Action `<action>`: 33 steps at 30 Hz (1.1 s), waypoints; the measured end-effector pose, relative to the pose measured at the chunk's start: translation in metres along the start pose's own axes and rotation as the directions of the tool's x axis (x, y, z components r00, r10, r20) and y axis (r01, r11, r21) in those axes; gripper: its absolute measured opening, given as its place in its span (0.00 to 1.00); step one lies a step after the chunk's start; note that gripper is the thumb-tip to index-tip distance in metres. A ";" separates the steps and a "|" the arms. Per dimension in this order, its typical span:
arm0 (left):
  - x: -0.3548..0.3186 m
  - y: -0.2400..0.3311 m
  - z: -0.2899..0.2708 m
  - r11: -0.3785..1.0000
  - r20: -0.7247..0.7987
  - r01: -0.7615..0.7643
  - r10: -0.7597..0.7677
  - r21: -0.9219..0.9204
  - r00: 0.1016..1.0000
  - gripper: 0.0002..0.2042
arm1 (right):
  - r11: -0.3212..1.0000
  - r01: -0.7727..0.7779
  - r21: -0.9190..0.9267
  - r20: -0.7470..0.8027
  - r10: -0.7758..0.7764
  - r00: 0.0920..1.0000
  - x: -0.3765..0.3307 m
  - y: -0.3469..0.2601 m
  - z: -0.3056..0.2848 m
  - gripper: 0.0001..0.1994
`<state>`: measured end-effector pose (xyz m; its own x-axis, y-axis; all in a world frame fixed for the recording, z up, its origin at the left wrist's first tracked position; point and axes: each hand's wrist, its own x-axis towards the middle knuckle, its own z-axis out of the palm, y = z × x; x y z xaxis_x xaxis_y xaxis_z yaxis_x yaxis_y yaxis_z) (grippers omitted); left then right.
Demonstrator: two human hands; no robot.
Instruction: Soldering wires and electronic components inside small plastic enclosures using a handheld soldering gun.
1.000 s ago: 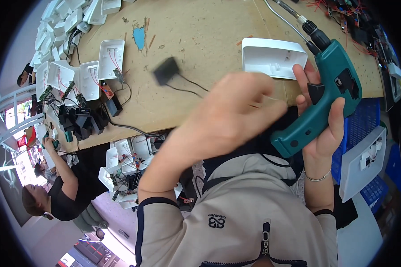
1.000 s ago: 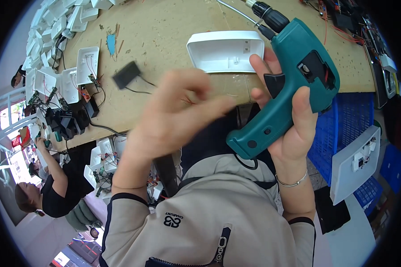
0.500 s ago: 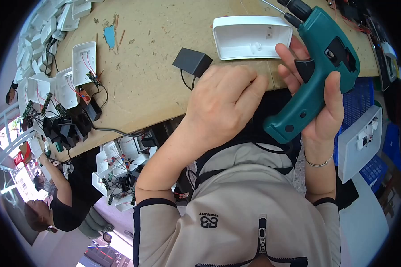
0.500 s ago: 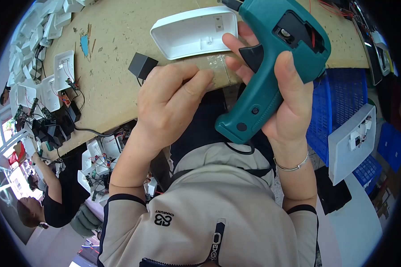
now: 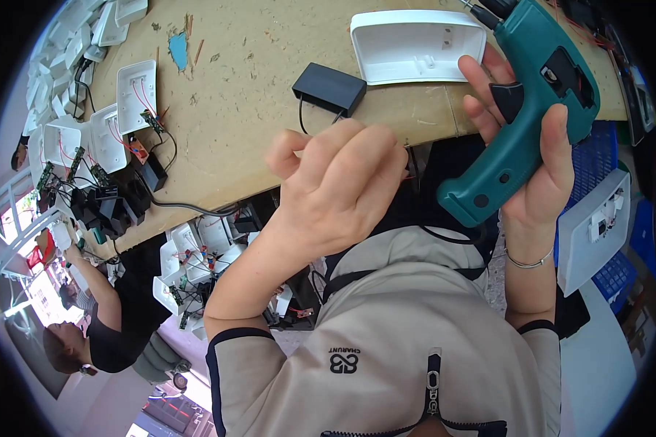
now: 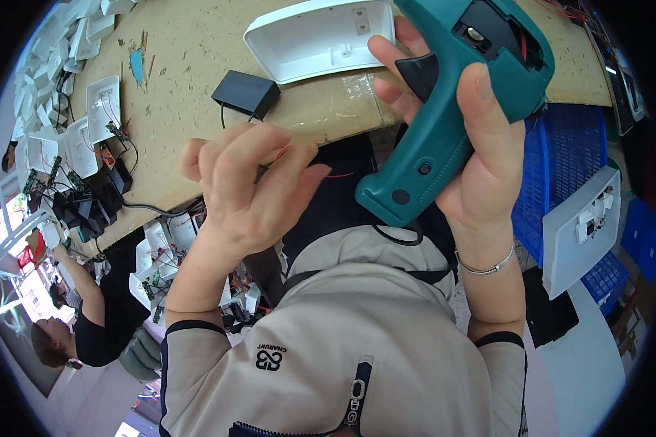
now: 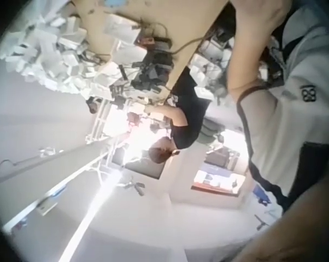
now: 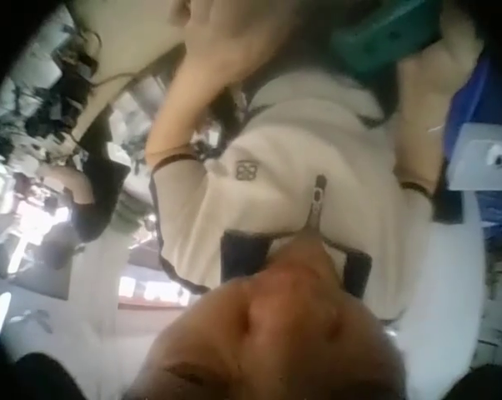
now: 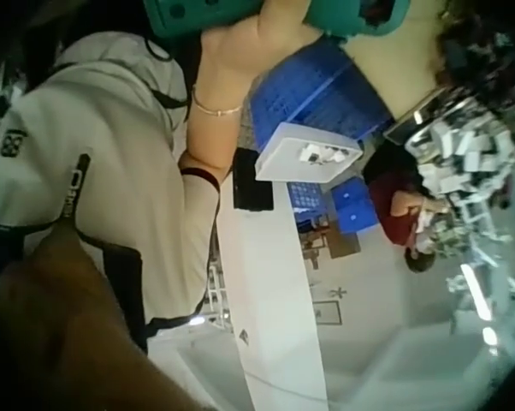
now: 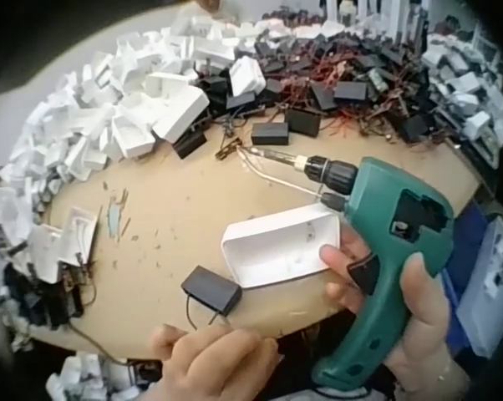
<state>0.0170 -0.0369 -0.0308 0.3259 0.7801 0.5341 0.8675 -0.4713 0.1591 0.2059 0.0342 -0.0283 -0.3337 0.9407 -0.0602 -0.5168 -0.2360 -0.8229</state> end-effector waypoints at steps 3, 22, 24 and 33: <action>-0.002 -0.002 0.003 0.997 -0.030 -0.057 0.058 0.043 0.998 0.14 | 1.000 -0.002 0.002 -0.010 0.002 1.000 0.000 0.000 0.000 0.31; -0.011 0.016 0.004 0.980 0.094 -0.194 0.190 0.034 0.977 0.09 | 0.996 -0.001 0.088 -0.049 0.006 0.999 -0.001 0.003 0.003 0.31; -0.011 0.018 0.005 0.976 0.084 -0.205 0.199 0.071 0.976 0.10 | 0.996 -0.007 0.093 -0.034 0.010 0.999 -0.001 0.002 0.003 0.30; -0.006 0.015 0.013 0.958 0.214 -0.274 0.251 0.084 0.944 0.10 | 1.000 0.012 0.013 -0.013 -0.012 1.000 0.001 0.002 -0.001 0.31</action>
<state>0.0325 -0.0435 -0.0425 0.6061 0.7058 0.3666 0.7732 -0.6310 -0.0634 0.2048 0.0348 -0.0305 -0.3175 0.9465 -0.0573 -0.5312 -0.2276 -0.8161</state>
